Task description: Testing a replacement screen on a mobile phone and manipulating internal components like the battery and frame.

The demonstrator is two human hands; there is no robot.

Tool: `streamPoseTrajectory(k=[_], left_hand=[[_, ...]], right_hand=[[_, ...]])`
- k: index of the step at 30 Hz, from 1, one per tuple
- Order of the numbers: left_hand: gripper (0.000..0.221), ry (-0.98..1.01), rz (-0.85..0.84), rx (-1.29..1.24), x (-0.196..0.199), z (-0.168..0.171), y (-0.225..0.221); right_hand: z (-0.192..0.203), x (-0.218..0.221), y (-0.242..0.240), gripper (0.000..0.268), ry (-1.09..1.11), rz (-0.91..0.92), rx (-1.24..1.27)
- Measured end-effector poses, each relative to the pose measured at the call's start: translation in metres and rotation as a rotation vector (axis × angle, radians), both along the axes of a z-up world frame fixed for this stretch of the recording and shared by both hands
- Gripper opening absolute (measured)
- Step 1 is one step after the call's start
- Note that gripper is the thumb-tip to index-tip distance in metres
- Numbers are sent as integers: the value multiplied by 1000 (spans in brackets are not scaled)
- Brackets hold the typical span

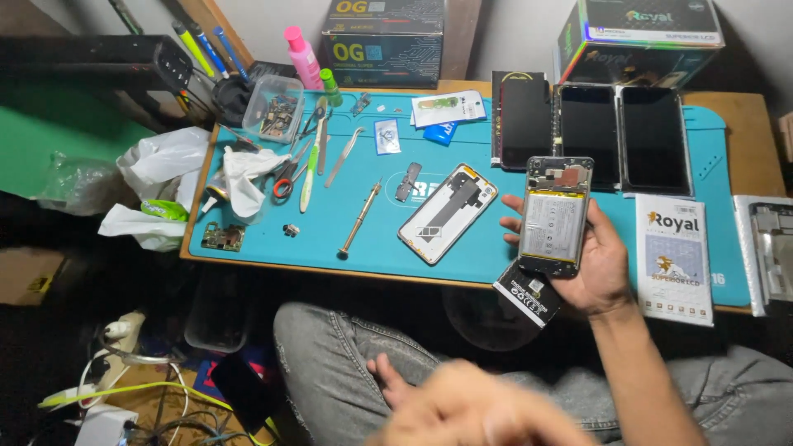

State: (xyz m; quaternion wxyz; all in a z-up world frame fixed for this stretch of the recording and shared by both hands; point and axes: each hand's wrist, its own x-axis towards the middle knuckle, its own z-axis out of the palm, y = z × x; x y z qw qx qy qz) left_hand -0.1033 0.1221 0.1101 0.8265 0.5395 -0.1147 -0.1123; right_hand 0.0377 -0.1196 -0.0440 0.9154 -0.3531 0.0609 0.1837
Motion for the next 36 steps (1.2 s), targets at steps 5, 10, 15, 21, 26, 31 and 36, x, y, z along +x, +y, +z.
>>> streamPoseTrajectory(k=[5, 10, 15, 21, 26, 31, 36], left_hand=[[31, -399, 660, 1072, 56, -85, 45], [27, -259, 806, 1467, 80, -152, 86], [16, -206, 780, 1317, 88, -140, 72], [27, 31, 655, 655, 76, -85, 15], [35, 389, 409, 43, 73, -77, -18], [24, 90, 494, 430, 72, -68, -38], [19, -198, 618, 770, 80, -66, -50]], right_hand=[[3, -1, -1, 61, 14, -19, 19], [10, -3, 1, 62, 15, -12, 21], [12, -4, 5, 62, 13, -20, -9], [14, -5, 5, 61, 8, -27, -5], [11, -4, 2, 62, 0, -25, 14], [11, -5, 4, 61, -22, -13, 10], [11, -3, 2, 63, -54, -2, 17]])
